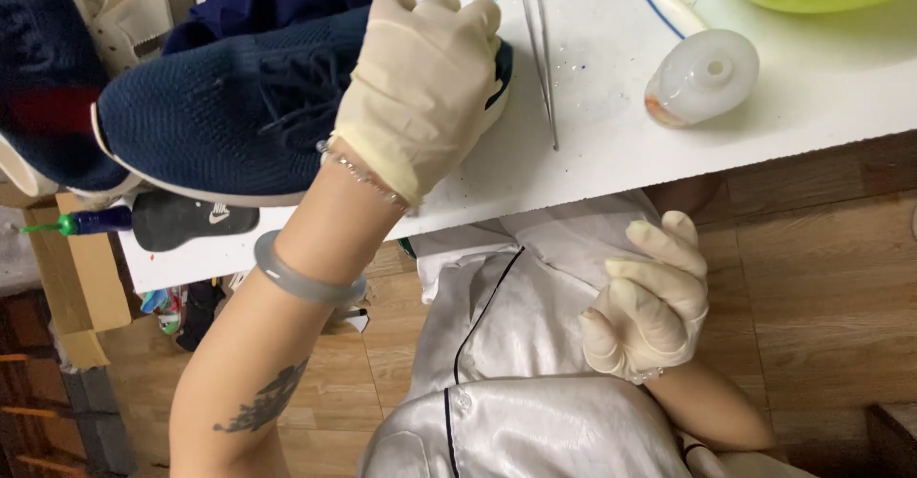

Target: Applying glue to shoe components and assembling the sole onto a sneaker.

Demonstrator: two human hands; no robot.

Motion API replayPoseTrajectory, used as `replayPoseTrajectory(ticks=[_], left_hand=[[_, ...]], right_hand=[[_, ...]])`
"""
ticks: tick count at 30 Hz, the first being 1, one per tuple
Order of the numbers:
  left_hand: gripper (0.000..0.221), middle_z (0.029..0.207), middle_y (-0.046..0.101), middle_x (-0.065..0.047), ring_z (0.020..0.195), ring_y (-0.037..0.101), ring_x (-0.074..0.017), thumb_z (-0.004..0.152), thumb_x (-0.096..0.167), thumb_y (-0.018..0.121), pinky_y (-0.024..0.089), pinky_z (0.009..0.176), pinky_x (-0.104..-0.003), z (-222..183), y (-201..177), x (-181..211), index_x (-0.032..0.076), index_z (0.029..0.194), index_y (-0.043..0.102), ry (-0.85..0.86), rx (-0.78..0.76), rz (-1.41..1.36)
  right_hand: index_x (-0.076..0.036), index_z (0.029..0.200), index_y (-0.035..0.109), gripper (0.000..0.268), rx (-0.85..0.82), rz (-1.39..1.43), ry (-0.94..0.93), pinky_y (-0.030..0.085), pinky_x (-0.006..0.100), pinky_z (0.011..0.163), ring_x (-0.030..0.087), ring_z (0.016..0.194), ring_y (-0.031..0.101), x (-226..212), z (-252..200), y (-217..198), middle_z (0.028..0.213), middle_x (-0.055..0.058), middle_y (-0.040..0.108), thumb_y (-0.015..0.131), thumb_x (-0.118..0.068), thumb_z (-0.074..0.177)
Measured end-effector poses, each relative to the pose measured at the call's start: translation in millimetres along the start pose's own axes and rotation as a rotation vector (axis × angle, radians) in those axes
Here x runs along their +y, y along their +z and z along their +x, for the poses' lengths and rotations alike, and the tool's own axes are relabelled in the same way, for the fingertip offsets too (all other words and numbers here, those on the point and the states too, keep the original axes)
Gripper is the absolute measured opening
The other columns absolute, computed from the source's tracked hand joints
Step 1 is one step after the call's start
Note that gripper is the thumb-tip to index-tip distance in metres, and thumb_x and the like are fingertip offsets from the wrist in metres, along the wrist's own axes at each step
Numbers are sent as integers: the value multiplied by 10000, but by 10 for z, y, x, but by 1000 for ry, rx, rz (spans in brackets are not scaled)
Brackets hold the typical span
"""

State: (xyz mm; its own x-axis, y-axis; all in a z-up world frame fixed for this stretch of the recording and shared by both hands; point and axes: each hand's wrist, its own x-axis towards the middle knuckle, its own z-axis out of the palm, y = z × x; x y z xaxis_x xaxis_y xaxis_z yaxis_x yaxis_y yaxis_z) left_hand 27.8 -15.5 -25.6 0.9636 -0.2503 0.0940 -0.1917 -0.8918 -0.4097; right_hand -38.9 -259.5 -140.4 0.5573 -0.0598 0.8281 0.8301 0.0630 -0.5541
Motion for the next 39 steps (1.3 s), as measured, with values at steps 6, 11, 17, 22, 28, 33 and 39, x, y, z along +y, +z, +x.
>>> replayPoseTrajectory(ticks=[6, 11, 17, 22, 28, 33, 39], left_hand=[[60, 820, 528, 56, 858, 558, -199, 853, 135, 599, 409, 812, -396, -182, 53, 63, 181, 883, 573, -36, 95, -63], [88, 837, 566, 26, 990, 612, -209, 954, 170, 568, 447, 940, -457, -202, 186, 124, 154, 875, 602, -52, 207, 36], [160, 1138, 705, -53, 1057, 650, -285, 969, 63, 626, 446, 896, -405, -421, -334, -336, 14, 1071, 739, 54, 211, -444], [250, 1334, 685, -174, 1356, 611, -453, 1040, -35, 671, 405, 1196, -551, -964, -770, -382, 4, 1287, 654, -36, 369, -801], [375, 1226, 707, -211, 1350, 600, -508, 1111, 322, 448, 331, 1307, -617, -1473, -816, -180, 28, 1202, 663, -129, 634, -1078], [466, 1153, 727, -183, 1281, 629, -527, 1123, 381, 390, 324, 1267, -673, -1660, -658, -85, 11, 1132, 674, -116, 704, -1114], [497, 1127, 729, -207, 1261, 609, -537, 1147, 395, 360, 374, 1211, -720, -1801, -492, 136, 11, 1132, 674, -97, 874, -1076]], right_hand=[[-97, 1350, 566, 395, 13, -40, 16, 455, 554, 1177, 347, 1142, 600, -9, 43, -79, 1032, 136, 591, 576, -325, 1027], [-69, 1323, 568, 374, 5, -31, -42, 457, 579, 1159, 381, 1088, 628, -91, 51, -17, 1017, 165, 604, 571, -299, 1028], [-44, 1317, 565, 359, -35, -113, 20, 482, 593, 1175, 397, 1138, 633, -105, 84, -166, 1114, 173, 614, 544, -302, 1067], [-47, 1304, 589, 351, -11, -64, 52, 521, 581, 1134, 397, 1117, 651, -78, 40, -98, 1139, 172, 630, 580, -271, 1034], [-61, 1412, 542, 446, -238, 50, 136, 532, 607, 1182, 426, 1279, 623, -313, 175, 5, 1312, 164, 591, 590, -285, 1030], [-9, 1519, 424, 637, -527, 97, 129, 421, 557, 1312, 409, 1530, 437, -535, 519, 322, 1571, 232, 463, 466, -449, 1060], [-191, 1683, 148, 659, -726, 306, 184, 129, 621, 1396, 450, 1663, 53, -758, 491, 585, 1752, 203, 68, 424, -446, 1141]])
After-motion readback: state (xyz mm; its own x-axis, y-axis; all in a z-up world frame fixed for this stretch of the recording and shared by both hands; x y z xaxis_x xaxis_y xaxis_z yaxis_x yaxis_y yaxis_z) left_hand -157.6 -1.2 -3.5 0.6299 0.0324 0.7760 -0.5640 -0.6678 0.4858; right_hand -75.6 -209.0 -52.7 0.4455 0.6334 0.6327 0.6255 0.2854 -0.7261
